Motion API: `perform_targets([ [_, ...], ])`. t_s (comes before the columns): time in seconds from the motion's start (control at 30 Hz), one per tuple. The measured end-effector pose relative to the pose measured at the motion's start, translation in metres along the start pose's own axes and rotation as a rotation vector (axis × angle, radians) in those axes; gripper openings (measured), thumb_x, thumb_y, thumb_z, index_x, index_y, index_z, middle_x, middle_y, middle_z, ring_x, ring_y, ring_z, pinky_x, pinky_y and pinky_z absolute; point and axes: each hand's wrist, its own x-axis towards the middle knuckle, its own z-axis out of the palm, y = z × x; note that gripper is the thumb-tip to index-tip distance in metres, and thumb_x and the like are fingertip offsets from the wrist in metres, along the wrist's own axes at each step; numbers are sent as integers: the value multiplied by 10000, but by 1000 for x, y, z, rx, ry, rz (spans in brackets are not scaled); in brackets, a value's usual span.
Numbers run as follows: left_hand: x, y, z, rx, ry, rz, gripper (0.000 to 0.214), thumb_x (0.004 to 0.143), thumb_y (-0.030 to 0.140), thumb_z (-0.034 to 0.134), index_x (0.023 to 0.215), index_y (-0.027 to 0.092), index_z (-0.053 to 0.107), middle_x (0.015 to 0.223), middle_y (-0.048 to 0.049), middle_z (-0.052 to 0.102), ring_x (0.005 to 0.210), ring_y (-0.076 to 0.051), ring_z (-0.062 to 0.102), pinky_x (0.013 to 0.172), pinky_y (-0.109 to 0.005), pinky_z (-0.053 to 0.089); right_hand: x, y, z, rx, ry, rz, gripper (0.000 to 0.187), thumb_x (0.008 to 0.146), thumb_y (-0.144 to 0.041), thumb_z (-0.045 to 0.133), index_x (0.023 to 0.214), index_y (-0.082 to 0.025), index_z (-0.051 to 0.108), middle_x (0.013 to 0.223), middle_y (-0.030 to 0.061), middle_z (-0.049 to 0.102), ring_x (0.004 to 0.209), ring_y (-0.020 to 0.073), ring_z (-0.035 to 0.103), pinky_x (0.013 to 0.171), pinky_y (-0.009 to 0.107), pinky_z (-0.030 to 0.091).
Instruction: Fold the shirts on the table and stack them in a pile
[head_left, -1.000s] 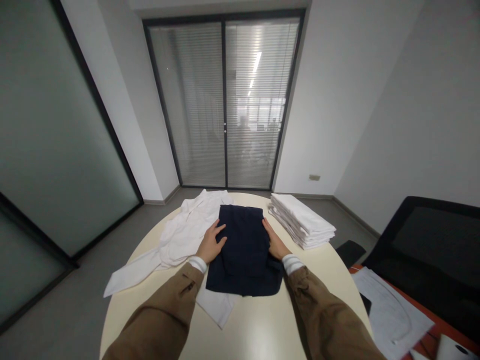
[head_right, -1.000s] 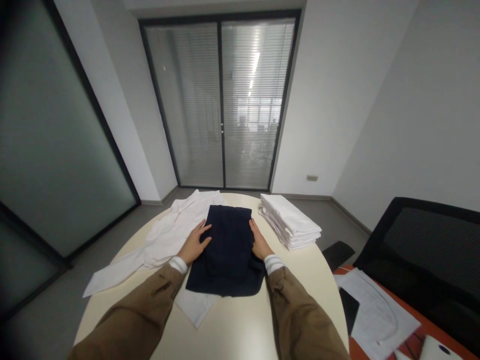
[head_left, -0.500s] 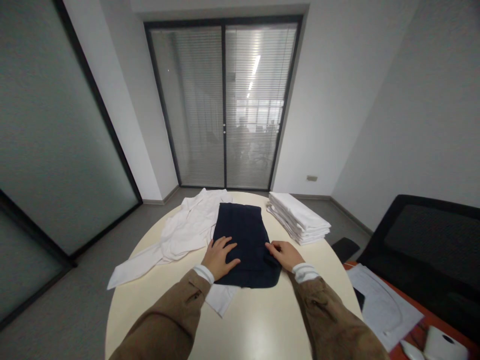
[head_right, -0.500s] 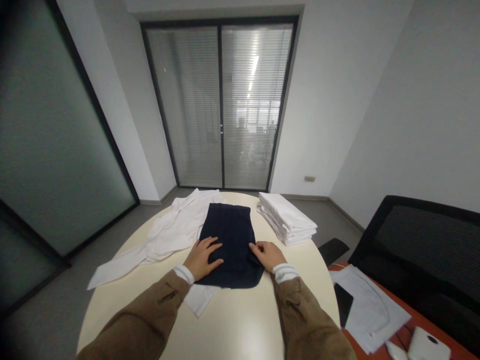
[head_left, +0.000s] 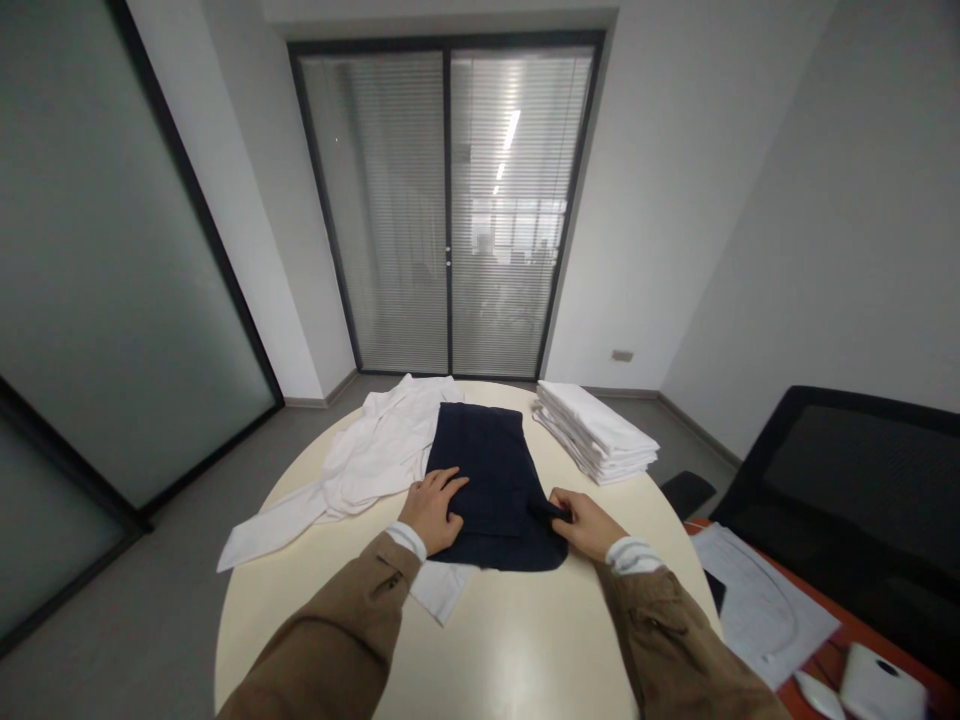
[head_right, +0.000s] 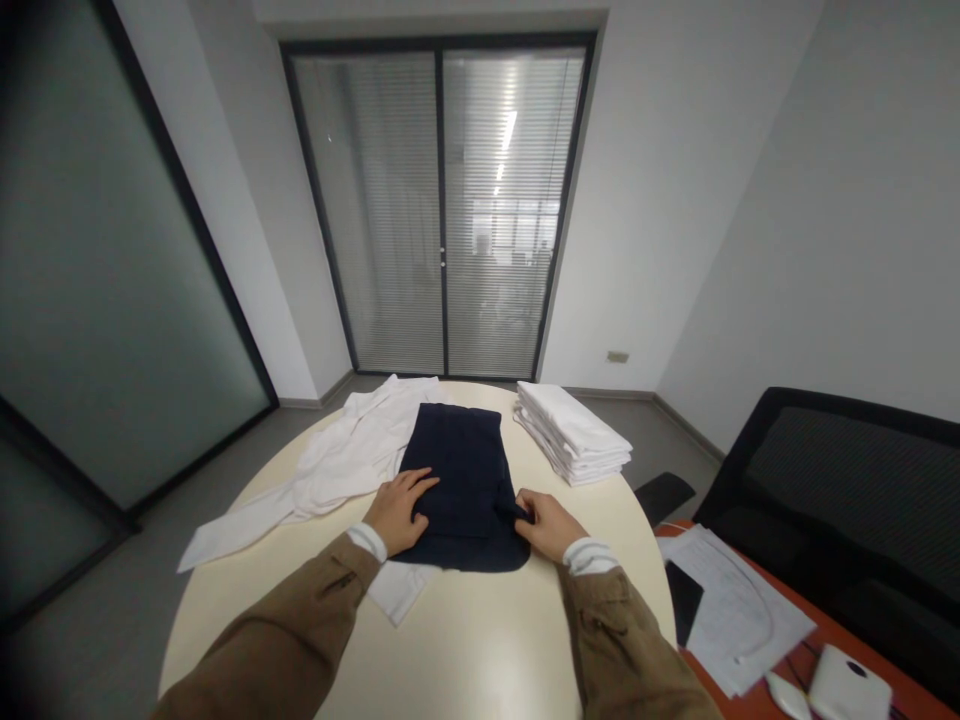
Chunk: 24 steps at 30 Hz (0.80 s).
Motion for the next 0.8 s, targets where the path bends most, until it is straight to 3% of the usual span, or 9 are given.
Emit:
perform_targets([
  [0.1, 0, -2, 3, -7, 30, 1, 615, 729, 147, 557, 1334, 250, 585, 1439, -74, 518, 1305, -304, 434, 1038, -494, 404, -2, -5, 1, 25, 29, -33, 131, 711, -174, 536, 818, -223, 478, 563, -86, 432, 542, 117, 442, 564, 230, 335],
  [0.2, 0, -6, 5, -38, 45, 43, 590, 718, 116, 556, 1291, 245, 621, 1400, -78, 542, 1277, -305, 454, 1060, -498, 415, -4, -10, 3, -74, 11, -69, 209, 700, -208, 613, 903, -222, 565, 651, -59, 539, 574, 124, 487, 575, 236, 352],
  [0.3, 1, -11, 7, -103, 41, 159, 703, 617, 24, 528, 1282, 231, 624, 1420, -75, 516, 1312, -300, 421, 1130, -513, 372, -3, -11, 6, -144, -15, -98, 205, 659, -163, 619, 857, -216, 618, 752, -27, 619, 627, 131, 530, 600, 240, 369],
  [0.43, 3, -17, 12, -186, -8, 288, 830, 567, -66, 430, 1316, 250, 595, 1499, -46, 435, 1413, -253, 324, 1196, -513, 301, -3, -12, 6, -130, -37, -97, 274, 628, -102, 565, 860, -213, 657, 682, -38, 597, 600, 127, 538, 585, 233, 370],
  [0.53, 5, -19, 14, -184, 9, 230, 814, 627, -76, 426, 1351, 264, 574, 1482, -57, 455, 1410, -252, 336, 1190, -528, 309, -4, -14, 5, -134, -56, -60, 267, 644, -111, 569, 871, -213, 667, 605, -51, 564, 555, 128, 527, 566, 236, 363],
  [0.6, 5, -17, 13, -161, 14, 192, 732, 694, -48, 456, 1342, 265, 587, 1419, -66, 519, 1359, -251, 399, 1173, -511, 343, -5, -17, 5, -190, -69, -39, 142, 662, -137, 594, 770, -212, 647, 584, -45, 562, 544, 130, 520, 566, 244, 361],
  [0.7, 5, -12, 9, -123, -1, 146, 643, 751, 5, 507, 1325, 280, 601, 1369, -48, 569, 1299, -236, 453, 1134, -448, 399, -6, -21, 8, -275, -33, -129, 86, 661, -162, 632, 626, -208, 568, 687, -1, 604, 690, 167, 569, 655, 265, 412],
  [0.8, 8, -9, 6, -103, 8, 62, 541, 781, 29, 528, 1246, 275, 653, 1312, -37, 622, 1242, -230, 512, 1075, -385, 439, -5, -24, 11, -281, 7, -240, 120, 626, -137, 642, 697, -214, 583, 868, 36, 633, 891, 217, 583, 806, 314, 450],
])
